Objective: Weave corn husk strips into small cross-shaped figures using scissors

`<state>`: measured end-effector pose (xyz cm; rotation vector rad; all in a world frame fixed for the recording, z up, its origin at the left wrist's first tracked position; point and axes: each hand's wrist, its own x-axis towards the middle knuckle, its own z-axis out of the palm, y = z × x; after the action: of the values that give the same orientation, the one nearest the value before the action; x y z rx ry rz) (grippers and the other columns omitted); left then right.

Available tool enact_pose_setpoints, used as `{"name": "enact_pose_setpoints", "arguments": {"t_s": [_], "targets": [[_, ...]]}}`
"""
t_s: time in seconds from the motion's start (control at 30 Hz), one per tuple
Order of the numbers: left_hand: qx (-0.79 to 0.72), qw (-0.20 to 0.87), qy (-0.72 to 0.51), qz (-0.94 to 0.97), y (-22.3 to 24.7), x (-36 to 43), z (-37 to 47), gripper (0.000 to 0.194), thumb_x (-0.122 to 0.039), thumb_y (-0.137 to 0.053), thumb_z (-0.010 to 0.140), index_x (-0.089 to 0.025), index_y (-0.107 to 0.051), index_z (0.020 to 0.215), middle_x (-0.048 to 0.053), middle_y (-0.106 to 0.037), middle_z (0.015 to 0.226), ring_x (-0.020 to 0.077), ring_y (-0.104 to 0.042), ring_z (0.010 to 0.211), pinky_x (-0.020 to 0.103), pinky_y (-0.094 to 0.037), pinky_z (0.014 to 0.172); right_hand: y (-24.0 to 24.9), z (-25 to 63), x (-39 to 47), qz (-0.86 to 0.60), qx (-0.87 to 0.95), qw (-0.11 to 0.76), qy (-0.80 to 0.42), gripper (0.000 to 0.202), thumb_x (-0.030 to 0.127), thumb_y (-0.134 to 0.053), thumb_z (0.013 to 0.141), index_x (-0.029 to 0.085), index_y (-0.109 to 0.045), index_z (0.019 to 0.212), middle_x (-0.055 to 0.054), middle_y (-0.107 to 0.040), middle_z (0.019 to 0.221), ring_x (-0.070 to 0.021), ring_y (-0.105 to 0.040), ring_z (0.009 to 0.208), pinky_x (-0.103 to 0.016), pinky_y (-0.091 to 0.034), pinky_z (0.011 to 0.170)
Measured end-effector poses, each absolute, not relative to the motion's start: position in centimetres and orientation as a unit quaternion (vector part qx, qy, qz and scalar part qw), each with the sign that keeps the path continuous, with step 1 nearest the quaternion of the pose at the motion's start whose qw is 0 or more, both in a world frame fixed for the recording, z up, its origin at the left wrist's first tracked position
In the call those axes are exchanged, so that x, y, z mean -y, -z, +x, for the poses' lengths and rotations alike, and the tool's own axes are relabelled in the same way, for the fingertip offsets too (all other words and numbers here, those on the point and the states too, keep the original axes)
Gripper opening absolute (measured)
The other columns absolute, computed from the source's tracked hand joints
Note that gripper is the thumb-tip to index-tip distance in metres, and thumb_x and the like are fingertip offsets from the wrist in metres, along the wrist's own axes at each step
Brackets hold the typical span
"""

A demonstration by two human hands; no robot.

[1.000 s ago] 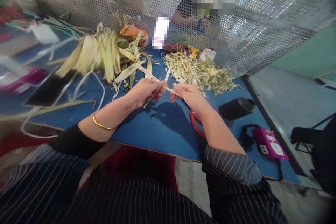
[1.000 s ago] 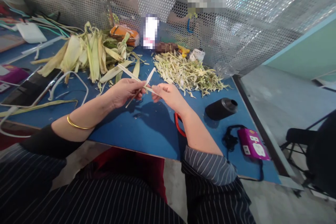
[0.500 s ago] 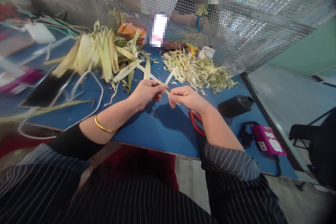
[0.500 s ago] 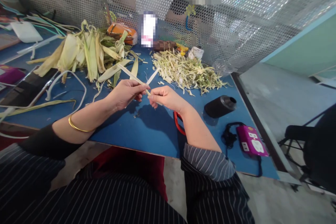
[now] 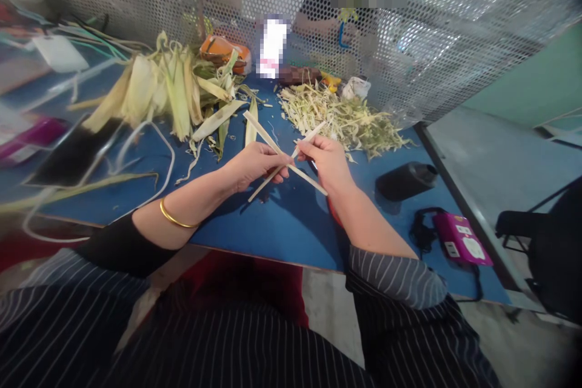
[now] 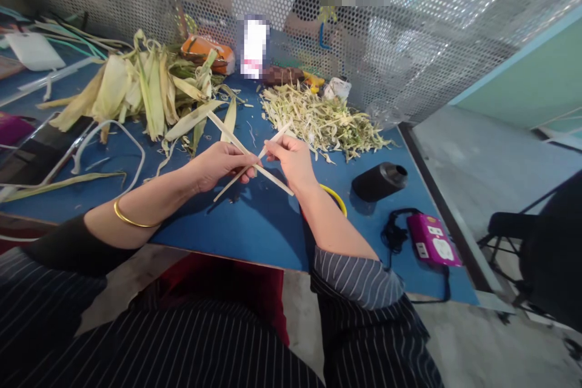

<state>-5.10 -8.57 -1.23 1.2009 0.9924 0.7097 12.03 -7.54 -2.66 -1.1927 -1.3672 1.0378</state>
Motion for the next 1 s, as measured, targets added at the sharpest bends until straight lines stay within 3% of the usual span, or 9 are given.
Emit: {"name": "enact_pose_setpoints", "arguments": {"t_s": [0.13, 0.27, 0.37, 0.53, 0.8, 1.0], "targets": [[-0.441, 0.657, -0.333, 0.512, 1.5, 8.4, -5.1, 0.021, -0.031, -0.071, 0.071, -0.01, -0.069, 0.068, 0.007, -0.067, 0.064, 0.0091, -0.058, 0.05, 0.023, -0.049, 0.055, 2.5, 12.2, 7.4, -0.521, 0.596, 0.489, -0.367, 0.024, 0.038, -0.062, 0.077, 0.019, -0.058, 0.062, 0.0, -0.059, 0.061, -0.0121, -0.055, 0.058, -0.028, -0.047, 0.064], [-0.434, 0.676, -0.394, 0.447, 1.4, 8.0, -5.4, 0.026, -0.035, -0.071, 0.072, -0.01, -0.07, 0.08, 0.009, -0.071, 0.077, 0.0133, -0.065, 0.061, 0.026, -0.053, 0.063, 1.2, 12.7, 8.2, -0.555, 0.648, 0.506, -0.125, 0.026, 0.043, -0.054, 0.083, 0.02, -0.062, 0.073, -0.003, -0.062, 0.072, -0.0163, -0.057, 0.072, -0.032, -0.045, 0.075], [-0.407, 0.681, -0.44, 0.421, 1.3, 7.7, -5.5, 0.02, -0.024, -0.074, 0.067, -0.011, -0.07, 0.082, 0.009, -0.072, 0.084, 0.0153, -0.067, 0.074, 0.028, -0.053, 0.073, 0.6, 12.0, 9.4, -0.535, 0.709, 0.46, -0.025, 0.03, 0.044, -0.053, 0.085, 0.02, -0.061, 0.068, -0.004, -0.06, 0.071, -0.0166, -0.054, 0.073, -0.032, -0.041, 0.077], [-0.385, 0.67, -0.486, 0.407, 1.8, 7.7, -5.3, 0.019, -0.02, -0.077, 0.063, -0.011, -0.072, 0.078, 0.008, -0.073, 0.084, 0.0159, -0.066, 0.082, 0.029, -0.051, 0.08, 2.5, 10.0, 10.1, -0.528, 0.75, 0.36, -0.174, 0.03, 0.047, -0.057, 0.081, 0.02, -0.064, 0.07, -0.002, -0.063, 0.069, -0.0147, -0.054, 0.064, -0.029, -0.04, 0.064], [-0.361, 0.682, -0.503, 0.389, 2.5, 7.6, -4.9, 0.019, -0.017, -0.078, 0.059, -0.011, -0.072, 0.077, 0.007, -0.072, 0.082, 0.0161, -0.065, 0.078, 0.031, -0.052, 0.078, 3.0, 9.8, 9.7, -0.444, 0.757, 0.401, -0.264, 0.018, 0.024, -0.055, 0.082, 0.019, -0.055, 0.064, -0.003, -0.061, 0.087, -0.0161, -0.056, 0.085, -0.03, -0.042, 0.083], [-0.359, 0.683, -0.508, 0.383, 2.8, 7.6, -4.9, 0.021, -0.016, -0.077, 0.06, -0.011, -0.072, 0.08, 0.007, -0.072, 0.084, 0.0163, -0.065, 0.08, 0.031, -0.052, 0.078, 2.5, 10.0, 9.8, -0.428, 0.758, 0.394, -0.295, 0.017, 0.019, -0.057, 0.08, 0.019, -0.054, 0.063, -0.002, -0.057, 0.084, -0.0155, -0.055, 0.084, -0.031, -0.041, 0.084]]}}
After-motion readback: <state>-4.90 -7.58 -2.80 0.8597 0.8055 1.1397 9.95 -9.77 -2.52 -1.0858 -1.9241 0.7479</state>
